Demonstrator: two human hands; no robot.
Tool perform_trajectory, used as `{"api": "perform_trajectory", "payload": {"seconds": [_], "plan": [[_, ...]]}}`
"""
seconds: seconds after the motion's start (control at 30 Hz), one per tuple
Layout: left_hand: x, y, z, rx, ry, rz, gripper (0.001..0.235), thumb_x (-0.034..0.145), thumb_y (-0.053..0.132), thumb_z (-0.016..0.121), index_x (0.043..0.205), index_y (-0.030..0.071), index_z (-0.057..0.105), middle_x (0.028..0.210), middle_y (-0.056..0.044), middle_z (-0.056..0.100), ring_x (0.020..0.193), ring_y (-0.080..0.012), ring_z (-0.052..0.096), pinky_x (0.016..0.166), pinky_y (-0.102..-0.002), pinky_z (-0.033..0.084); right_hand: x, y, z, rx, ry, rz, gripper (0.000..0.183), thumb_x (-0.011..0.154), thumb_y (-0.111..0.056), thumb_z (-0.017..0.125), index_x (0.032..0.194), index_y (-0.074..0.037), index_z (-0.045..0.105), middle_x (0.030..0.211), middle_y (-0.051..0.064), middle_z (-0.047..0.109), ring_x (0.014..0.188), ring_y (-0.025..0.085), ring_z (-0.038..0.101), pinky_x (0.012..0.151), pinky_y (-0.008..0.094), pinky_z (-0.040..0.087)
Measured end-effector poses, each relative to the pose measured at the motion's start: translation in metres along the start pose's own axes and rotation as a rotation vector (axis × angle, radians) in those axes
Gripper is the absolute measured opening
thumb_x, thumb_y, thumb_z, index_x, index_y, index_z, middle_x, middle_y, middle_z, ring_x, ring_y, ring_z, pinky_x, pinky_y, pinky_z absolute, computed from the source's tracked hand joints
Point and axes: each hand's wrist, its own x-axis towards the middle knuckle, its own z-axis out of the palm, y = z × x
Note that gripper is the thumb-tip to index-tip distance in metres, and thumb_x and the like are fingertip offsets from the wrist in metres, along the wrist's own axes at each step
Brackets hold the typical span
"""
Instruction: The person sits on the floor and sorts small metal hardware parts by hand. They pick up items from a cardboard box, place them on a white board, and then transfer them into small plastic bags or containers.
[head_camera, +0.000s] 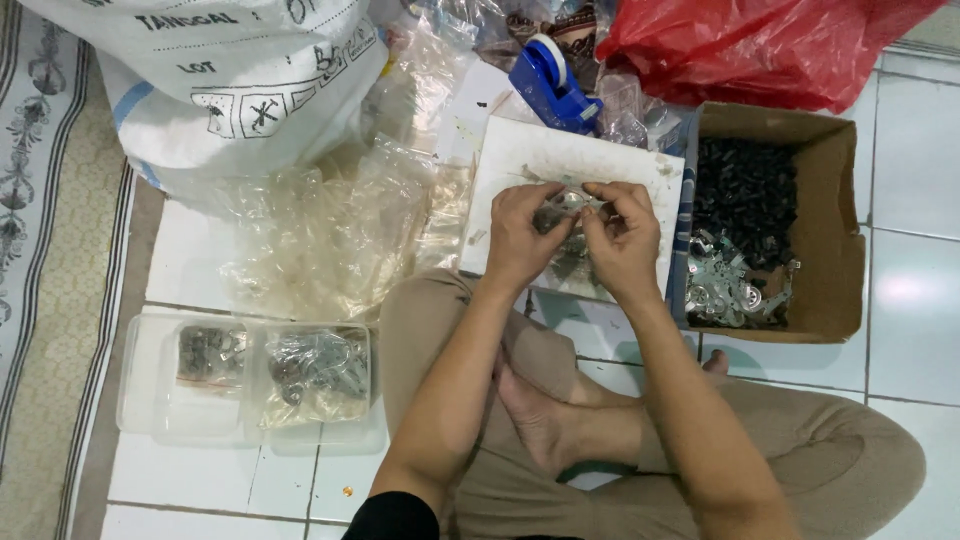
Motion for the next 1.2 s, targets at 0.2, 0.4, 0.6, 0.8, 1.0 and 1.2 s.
{"api": "perform_trajectory", "payload": {"seconds": [0.2,0.4,0.6,0.8,1.0,1.2], "plan": [[0.008,0.001,-0.026,-0.071,0.134,-0.045,0.044,0.08,0.016,0.085,0.122,0.015,0.073,0.104,-0.004,0.075,0.107,-0.0241,0.068,0.109,-0.044,0.04,0.012,0.041,-0.015,-0.403,-0.223,-0.101,0.041,0.087,-0.011,0.077,0.127,-0.002,0.07,0.115,0.019,0.061,0.108,0.042,0.064,0.091,0.048,0.053],[0.006,-0.002,-0.013,-0.059,0.074,-0.054,0.043,0.081,0.025,0.089,0.119,0.014,0.074,0.104,-0.007,0.075,0.106,-0.027,0.069,0.105,-0.043,0.046,0.028,0.028,0.007,-0.722,-0.628,-0.353,0.061,0.08,-0.022,0.064,0.137,0.0,0.064,0.151,0.024,0.053,0.141,0.05,0.044,0.112,0.062,0.035],[0.008,0.009,-0.017,-0.119,0.012,-0.122,0.05,0.081,0.026,0.089,0.125,0.009,0.071,0.105,-0.014,0.074,0.108,-0.0323,0.067,0.104,-0.047,0.048,0.02,0.071,-0.017,-0.728,-0.717,-0.387,0.044,0.084,-0.007,0.068,0.128,-0.003,0.069,0.132,0.02,0.065,0.131,0.042,0.056,0.115,0.048,0.042],[0.01,0.01,-0.019,-0.063,-0.121,-0.11,0.047,0.076,0.02,0.089,0.12,0.012,0.072,0.107,-0.009,0.07,0.118,-0.0296,0.059,0.109,-0.047,0.043,0.02,0.09,-0.02,-0.894,-0.71,-0.348,0.031,0.087,-0.014,0.066,0.117,-0.014,0.07,0.12,0.006,0.066,0.114,0.027,0.059,0.097,0.037,0.052],[0.01,0.011,-0.016,-0.14,-0.155,-0.183,0.046,0.078,0.017,0.087,0.12,0.01,0.071,0.108,-0.012,0.073,0.118,-0.0339,0.062,0.108,-0.05,0.045,0.019,0.103,-0.018,-0.906,-0.671,-0.364,0.027,0.087,-0.009,0.065,0.114,-0.007,0.066,0.11,0.01,0.063,0.11,0.028,0.062,0.093,0.035,0.053],[0.007,0.006,-0.014,-0.094,-0.141,-0.105,0.047,0.076,0.015,0.086,0.119,0.008,0.071,0.104,-0.013,0.073,0.112,-0.0343,0.064,0.107,-0.048,0.044,0.024,0.074,-0.026,-0.542,-0.333,-0.359,0.019,0.1,0.003,0.061,0.115,-0.005,0.069,0.096,0.012,0.064,0.096,0.033,0.067,0.089,0.041,0.055]]}}
